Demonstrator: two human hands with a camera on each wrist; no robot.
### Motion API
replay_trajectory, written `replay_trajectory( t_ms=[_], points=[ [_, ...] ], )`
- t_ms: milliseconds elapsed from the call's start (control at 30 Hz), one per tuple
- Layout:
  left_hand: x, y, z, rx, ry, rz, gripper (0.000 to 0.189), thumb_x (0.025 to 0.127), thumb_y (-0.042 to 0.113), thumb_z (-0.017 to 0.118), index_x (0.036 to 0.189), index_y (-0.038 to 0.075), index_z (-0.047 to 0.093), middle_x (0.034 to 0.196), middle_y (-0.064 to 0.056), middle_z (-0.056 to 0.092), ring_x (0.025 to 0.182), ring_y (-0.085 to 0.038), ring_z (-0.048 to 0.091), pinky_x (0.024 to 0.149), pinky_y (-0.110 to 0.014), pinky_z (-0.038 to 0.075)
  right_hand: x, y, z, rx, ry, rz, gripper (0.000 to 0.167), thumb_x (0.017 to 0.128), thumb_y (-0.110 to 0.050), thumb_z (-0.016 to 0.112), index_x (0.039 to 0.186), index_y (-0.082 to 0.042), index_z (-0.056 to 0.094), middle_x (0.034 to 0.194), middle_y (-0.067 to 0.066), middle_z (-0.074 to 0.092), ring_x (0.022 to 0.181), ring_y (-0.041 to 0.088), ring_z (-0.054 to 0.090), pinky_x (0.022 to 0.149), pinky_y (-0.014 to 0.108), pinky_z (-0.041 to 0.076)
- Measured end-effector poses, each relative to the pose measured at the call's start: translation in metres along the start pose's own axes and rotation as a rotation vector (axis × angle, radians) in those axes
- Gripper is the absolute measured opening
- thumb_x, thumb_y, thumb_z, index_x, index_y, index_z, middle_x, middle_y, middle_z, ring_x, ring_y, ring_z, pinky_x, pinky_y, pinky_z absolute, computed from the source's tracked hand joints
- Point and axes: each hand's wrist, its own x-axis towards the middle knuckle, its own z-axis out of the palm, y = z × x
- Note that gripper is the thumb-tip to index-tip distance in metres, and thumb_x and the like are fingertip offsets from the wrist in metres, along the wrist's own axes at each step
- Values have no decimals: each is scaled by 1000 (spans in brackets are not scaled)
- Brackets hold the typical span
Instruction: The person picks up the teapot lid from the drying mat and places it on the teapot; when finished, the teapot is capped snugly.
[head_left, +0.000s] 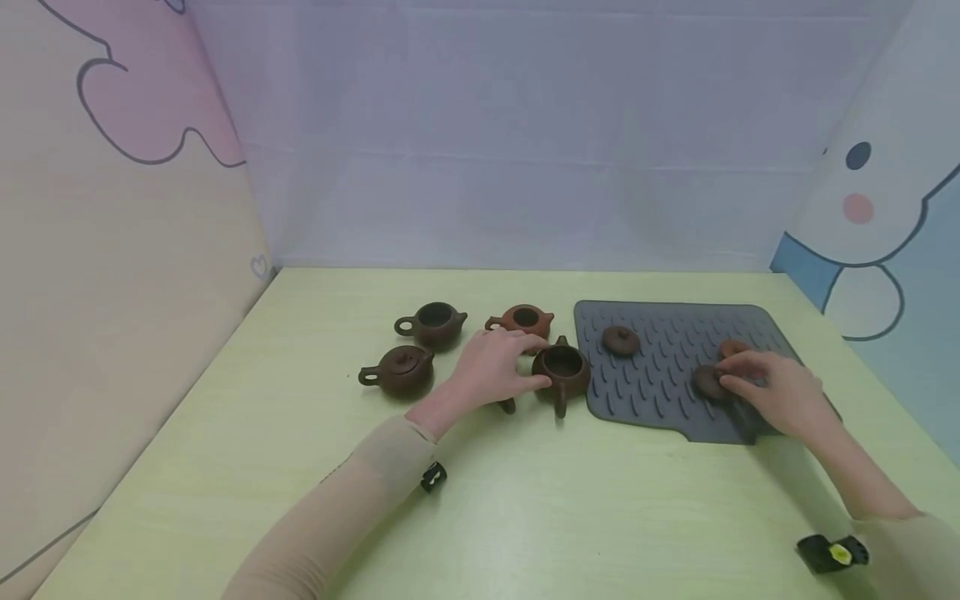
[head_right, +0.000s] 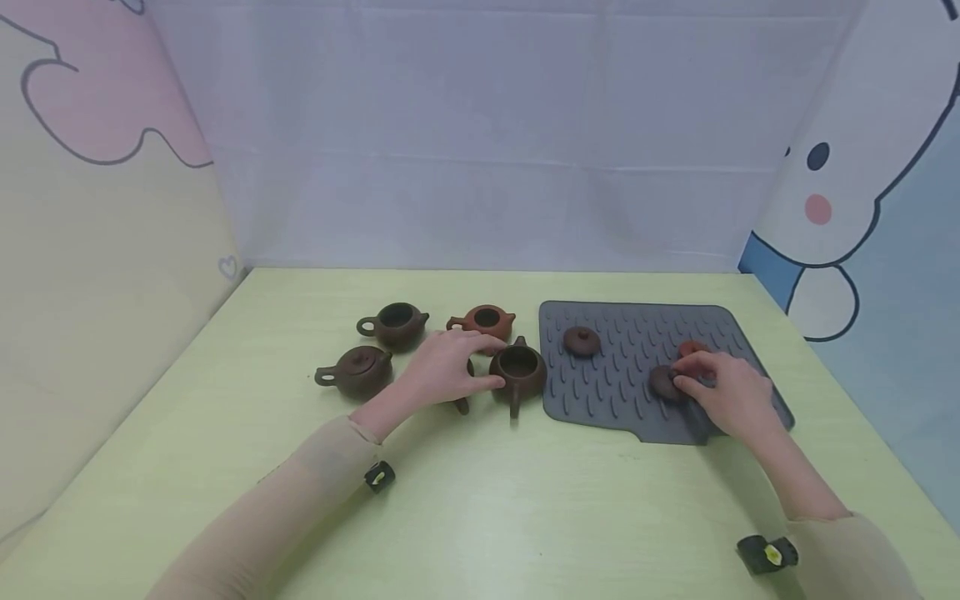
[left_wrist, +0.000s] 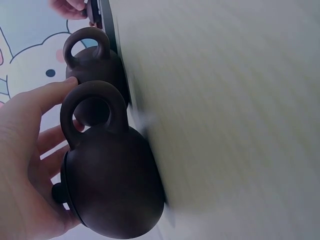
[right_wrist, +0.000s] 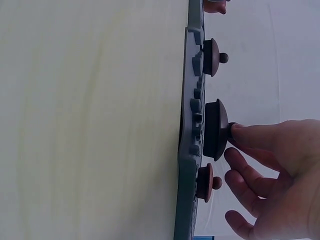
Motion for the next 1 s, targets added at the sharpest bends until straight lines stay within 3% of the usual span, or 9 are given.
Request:
replay_trajectory(
  t_ms=[133,267,400,633,1000],
  points=[
    [0,0,0,0,10,-3,50,83,54,72,128,32,65,117,8,73,96,-21,67,83,-41,51,1,-6,2,9,48,-24,24,93,-16,68,110,1,70,127,33,59,104,51,60,83,66,44],
    [0,-1,1,8,3,-12,50,83,54,72,128,32,65,113,8,74,91,-18,67,82,-40,50,2,-16,3,21,103,-48,22,93,-14,67,109,1,69,117,30,66,101,48,62,83,64,43],
    [0,-4,1,3,-12,-18,52,83,54,72,128,29,65,116,9,73,98,-16,68,86,-40,50,4,-27,6,46,148,-46,22,94,-16,66,110,-1,69,109,26,70,99,46,64,83,62,43],
    [1,-7,2,-19,-15,-16,50,83,53,73,125,27,66,117,9,72,103,-15,67,85,-39,51,10,-48,15,115,213,-18,25,97,-18,64,114,-1,68,111,24,69,104,42,61,85,59,46],
    [2,-7,2,-21,-13,-17,49,82,54,73,123,26,68,113,8,73,100,-16,68,82,-38,52,17,-75,26,240,275,-104,24,95,-17,65,113,-1,68,104,21,67,102,36,54,91,60,36]
  ],
)
